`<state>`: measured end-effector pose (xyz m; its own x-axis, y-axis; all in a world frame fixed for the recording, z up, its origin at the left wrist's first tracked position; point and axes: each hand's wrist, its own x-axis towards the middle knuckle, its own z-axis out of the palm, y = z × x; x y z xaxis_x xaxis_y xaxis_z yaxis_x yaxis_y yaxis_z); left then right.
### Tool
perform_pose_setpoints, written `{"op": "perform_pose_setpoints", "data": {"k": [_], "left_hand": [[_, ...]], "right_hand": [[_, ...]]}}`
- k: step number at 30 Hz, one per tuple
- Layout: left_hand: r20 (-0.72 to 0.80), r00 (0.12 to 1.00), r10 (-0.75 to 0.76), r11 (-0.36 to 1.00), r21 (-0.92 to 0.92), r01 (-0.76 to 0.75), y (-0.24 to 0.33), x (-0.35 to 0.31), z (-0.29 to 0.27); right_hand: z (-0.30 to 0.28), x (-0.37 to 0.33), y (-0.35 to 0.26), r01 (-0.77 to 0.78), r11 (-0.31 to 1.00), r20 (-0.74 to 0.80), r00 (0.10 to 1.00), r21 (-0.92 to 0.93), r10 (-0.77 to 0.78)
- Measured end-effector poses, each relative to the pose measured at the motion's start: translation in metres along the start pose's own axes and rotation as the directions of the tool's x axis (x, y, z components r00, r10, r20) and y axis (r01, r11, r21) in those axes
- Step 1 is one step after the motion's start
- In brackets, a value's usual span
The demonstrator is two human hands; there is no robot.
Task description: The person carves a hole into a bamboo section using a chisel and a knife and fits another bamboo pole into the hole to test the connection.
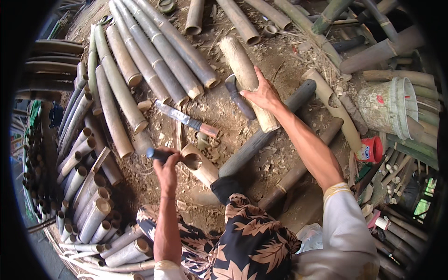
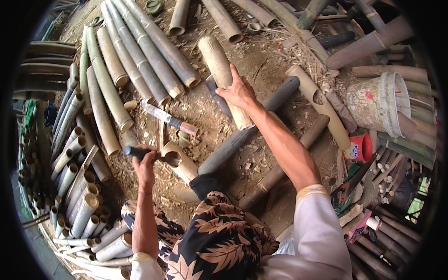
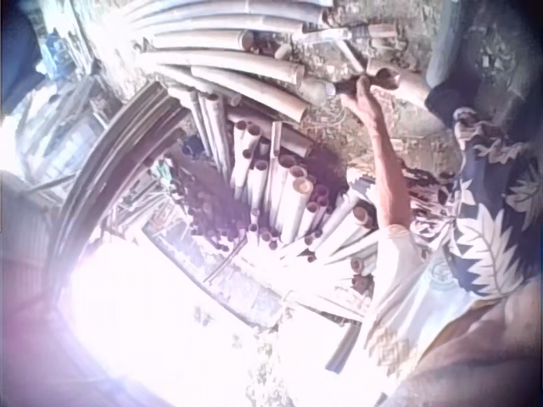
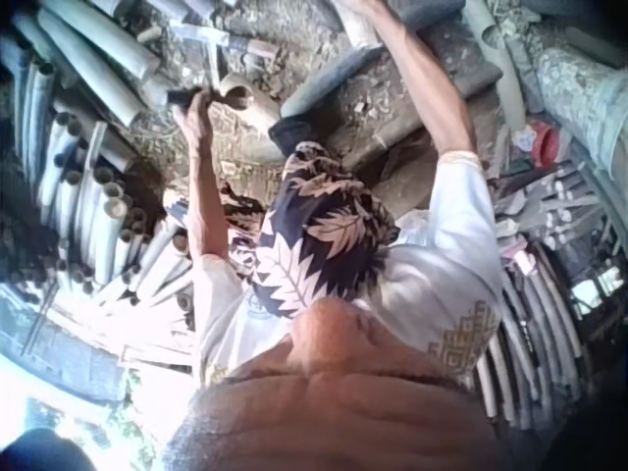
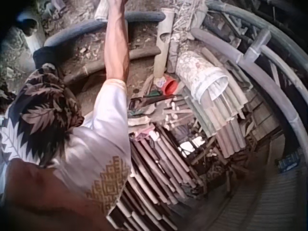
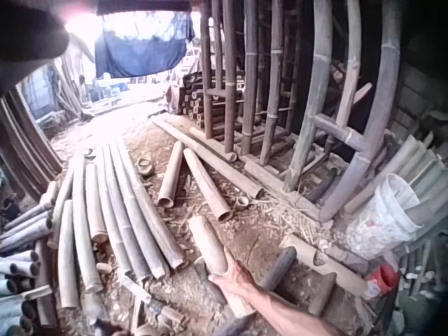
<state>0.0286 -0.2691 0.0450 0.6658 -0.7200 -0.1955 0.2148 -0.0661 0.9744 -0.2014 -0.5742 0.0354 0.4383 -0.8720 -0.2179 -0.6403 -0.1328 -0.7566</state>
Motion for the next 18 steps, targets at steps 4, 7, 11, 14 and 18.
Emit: {"op": "perform_pose_setpoints", "data": {"k": [4,7,11,14,18], "left_hand": [[-0.023,0.997,0.074,0.839,0.541,-0.050,0.011,0.003,-0.023],[0.065,0.993,0.095,0.473,0.875,-0.102,-0.021,0.006,-0.058],[0.256,0.966,0.031,0.184,0.949,-0.257,-0.059,-0.006,-0.101],[0.238,0.969,-0.072,0.044,0.971,-0.235,-0.084,-0.009,-0.131],[0.169,0.982,-0.087,-0.039,0.984,-0.172,-0.094,-0.008,-0.136]], "right_hand": [[-0.005,0.020,0.047,-0.229,0.968,-0.025,0.972,0.100,0.232],[0.001,0.011,0.068,-0.269,0.959,-0.171,0.944,0.088,0.281],[-0.009,-0.028,0.069,-0.276,0.854,-0.187,0.902,0.442,0.389],[-0.025,-0.031,0.077,-0.312,0.833,-0.121,0.906,0.458,0.406],[-0.018,0.018,0.105,-0.213,0.931,-0.367,0.875,0.297,0.317]]}}
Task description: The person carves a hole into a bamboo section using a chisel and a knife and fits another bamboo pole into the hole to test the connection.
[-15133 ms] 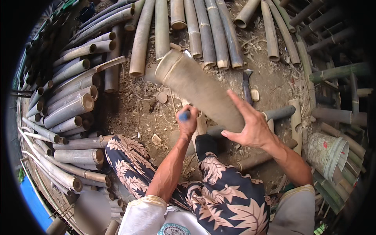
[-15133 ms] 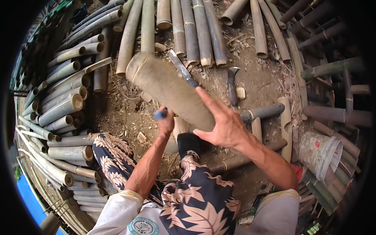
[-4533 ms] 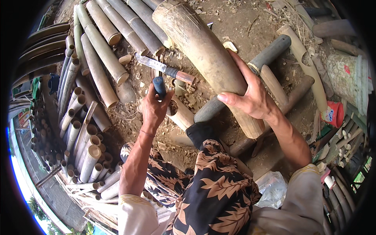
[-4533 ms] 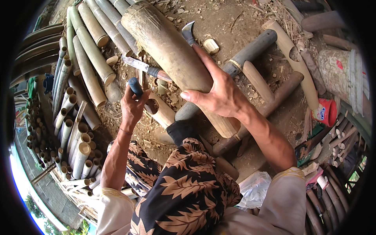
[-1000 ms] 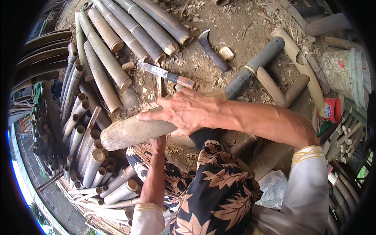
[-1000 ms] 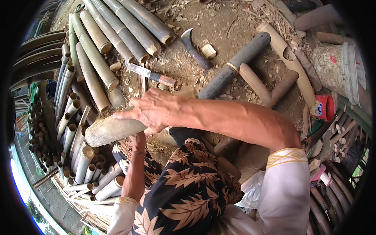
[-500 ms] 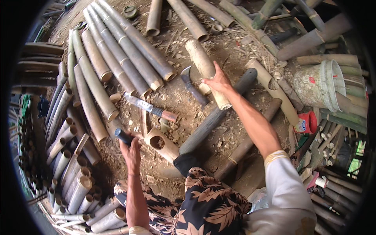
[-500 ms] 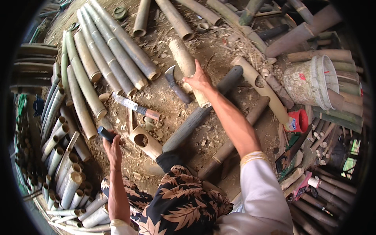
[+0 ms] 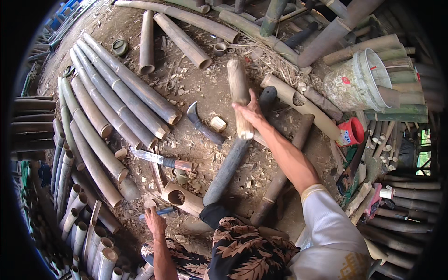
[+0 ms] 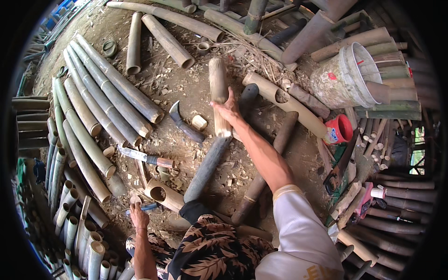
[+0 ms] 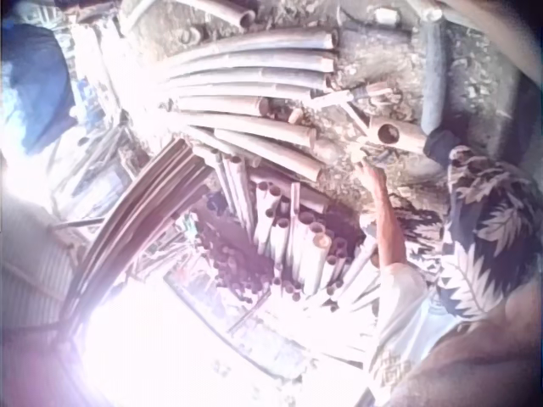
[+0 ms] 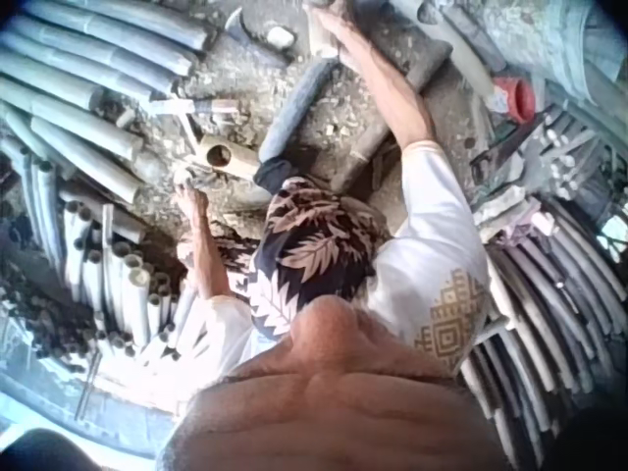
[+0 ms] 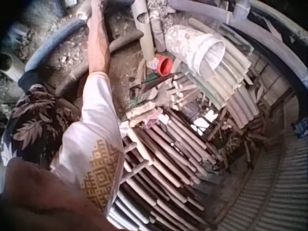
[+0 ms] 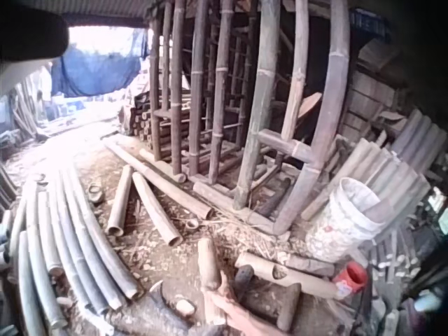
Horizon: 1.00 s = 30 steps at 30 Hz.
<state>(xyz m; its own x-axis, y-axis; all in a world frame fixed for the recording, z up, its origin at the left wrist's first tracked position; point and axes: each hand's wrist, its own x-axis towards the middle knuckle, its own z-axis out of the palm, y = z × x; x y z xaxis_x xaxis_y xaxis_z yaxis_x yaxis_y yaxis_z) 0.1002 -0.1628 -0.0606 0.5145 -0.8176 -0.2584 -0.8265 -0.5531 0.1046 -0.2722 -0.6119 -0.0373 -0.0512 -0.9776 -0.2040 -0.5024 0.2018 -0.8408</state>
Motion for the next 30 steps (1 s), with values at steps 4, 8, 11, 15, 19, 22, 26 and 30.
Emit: {"op": "perform_pose_setpoints", "data": {"k": [4,8,11,15,19,22,26,30], "left_hand": [[-0.125,0.989,-0.084,0.928,-0.371,0.032,0.032,0.002,0.015],[0.060,0.968,-0.245,0.713,-0.665,0.222,0.072,-0.040,0.012],[0.430,0.891,-0.147,0.397,-0.799,0.451,0.106,-0.070,0.015],[0.683,0.727,0.078,0.226,-0.722,0.654,0.125,-0.081,0.001],[0.687,0.725,0.044,0.042,-0.726,0.686,0.111,-0.083,0.029],[0.645,0.764,0.030,0.053,-0.764,0.643,0.120,-0.090,0.037],[0.611,0.790,0.044,-0.076,-0.787,0.613,0.108,-0.101,0.049],[0.621,0.781,0.063,-0.032,-0.781,0.624,0.142,-0.121,0.026]], "right_hand": [[0.003,0.032,0.020,0.336,0.878,-0.164,0.899,-0.340,-0.407],[0.039,-0.067,-0.004,0.475,0.867,0.001,0.877,-0.150,-0.480],[-0.001,-0.185,0.029,0.551,0.815,0.165,0.834,-0.179,-0.527],[-0.088,-0.329,0.117,0.284,0.866,-0.031,0.945,-0.412,-0.324],[-0.172,-0.487,0.180,0.111,0.769,0.234,0.971,-0.629,0.051],[-0.173,-0.586,0.265,0.100,0.734,0.338,0.923,-0.672,0.184],[-0.137,-0.582,0.238,0.036,0.686,0.170,0.977,-0.726,0.128],[-0.134,-0.583,0.242,-0.134,0.670,0.070,0.961,-0.730,0.269]]}}
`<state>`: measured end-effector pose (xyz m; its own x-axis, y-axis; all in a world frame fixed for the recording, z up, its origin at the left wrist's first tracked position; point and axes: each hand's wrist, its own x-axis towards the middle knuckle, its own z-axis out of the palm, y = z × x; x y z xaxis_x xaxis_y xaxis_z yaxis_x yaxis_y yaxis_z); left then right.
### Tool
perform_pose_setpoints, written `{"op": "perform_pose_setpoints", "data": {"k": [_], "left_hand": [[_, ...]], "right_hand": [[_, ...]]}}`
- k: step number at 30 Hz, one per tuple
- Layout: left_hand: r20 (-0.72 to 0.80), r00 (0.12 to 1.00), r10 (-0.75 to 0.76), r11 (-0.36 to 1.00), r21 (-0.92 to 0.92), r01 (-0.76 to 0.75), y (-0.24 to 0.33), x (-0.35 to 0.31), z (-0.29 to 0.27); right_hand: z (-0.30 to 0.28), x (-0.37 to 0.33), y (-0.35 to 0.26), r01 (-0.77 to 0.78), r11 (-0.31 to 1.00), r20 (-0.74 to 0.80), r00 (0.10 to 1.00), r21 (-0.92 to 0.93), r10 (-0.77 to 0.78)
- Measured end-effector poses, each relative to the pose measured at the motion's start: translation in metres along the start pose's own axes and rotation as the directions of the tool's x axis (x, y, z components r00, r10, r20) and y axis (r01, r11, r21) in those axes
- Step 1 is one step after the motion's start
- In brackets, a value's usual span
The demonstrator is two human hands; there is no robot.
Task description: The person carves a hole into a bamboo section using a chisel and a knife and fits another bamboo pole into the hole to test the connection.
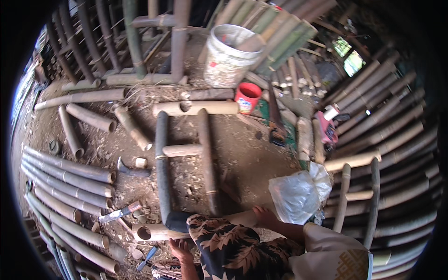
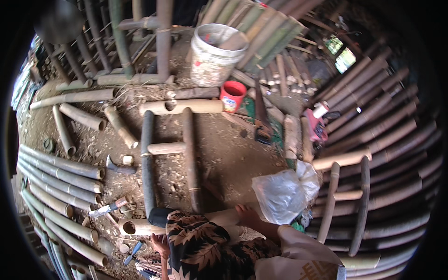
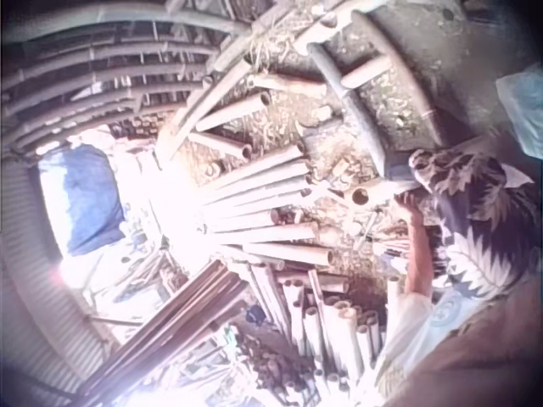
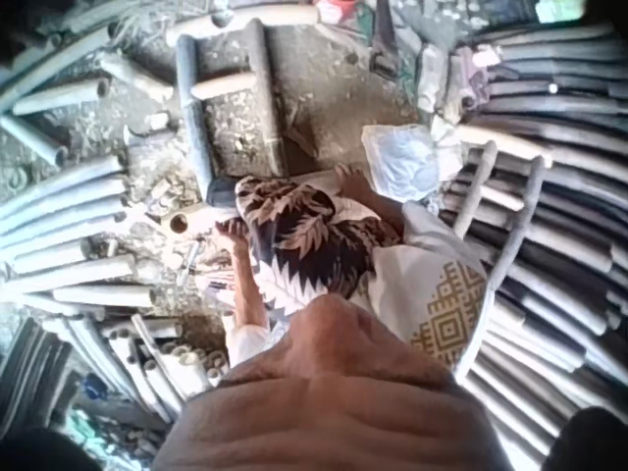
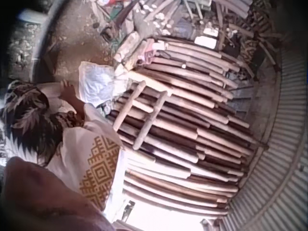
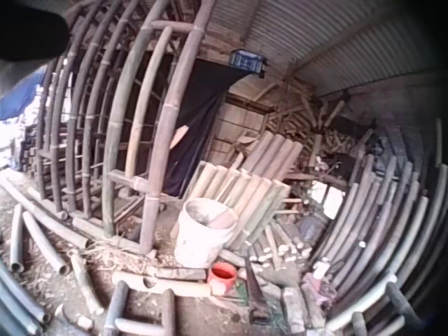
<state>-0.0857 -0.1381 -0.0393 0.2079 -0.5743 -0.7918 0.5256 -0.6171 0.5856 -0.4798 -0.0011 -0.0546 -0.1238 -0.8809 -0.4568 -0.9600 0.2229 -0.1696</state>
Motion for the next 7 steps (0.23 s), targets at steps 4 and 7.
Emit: {"op": "perform_pose_setpoints", "data": {"k": [4,7], "left_hand": [[0.013,1.000,0.006,1.000,0.026,-0.006,-0.002,-0.021,0.033],[0.027,0.997,-0.076,0.996,-0.043,0.077,-0.005,-0.025,0.051]], "right_hand": [[0.001,0.004,0.007,-0.032,0.998,0.015,0.999,0.060,0.031],[0.054,-0.032,0.004,-0.041,0.993,0.034,0.999,0.109,0.038]]}}
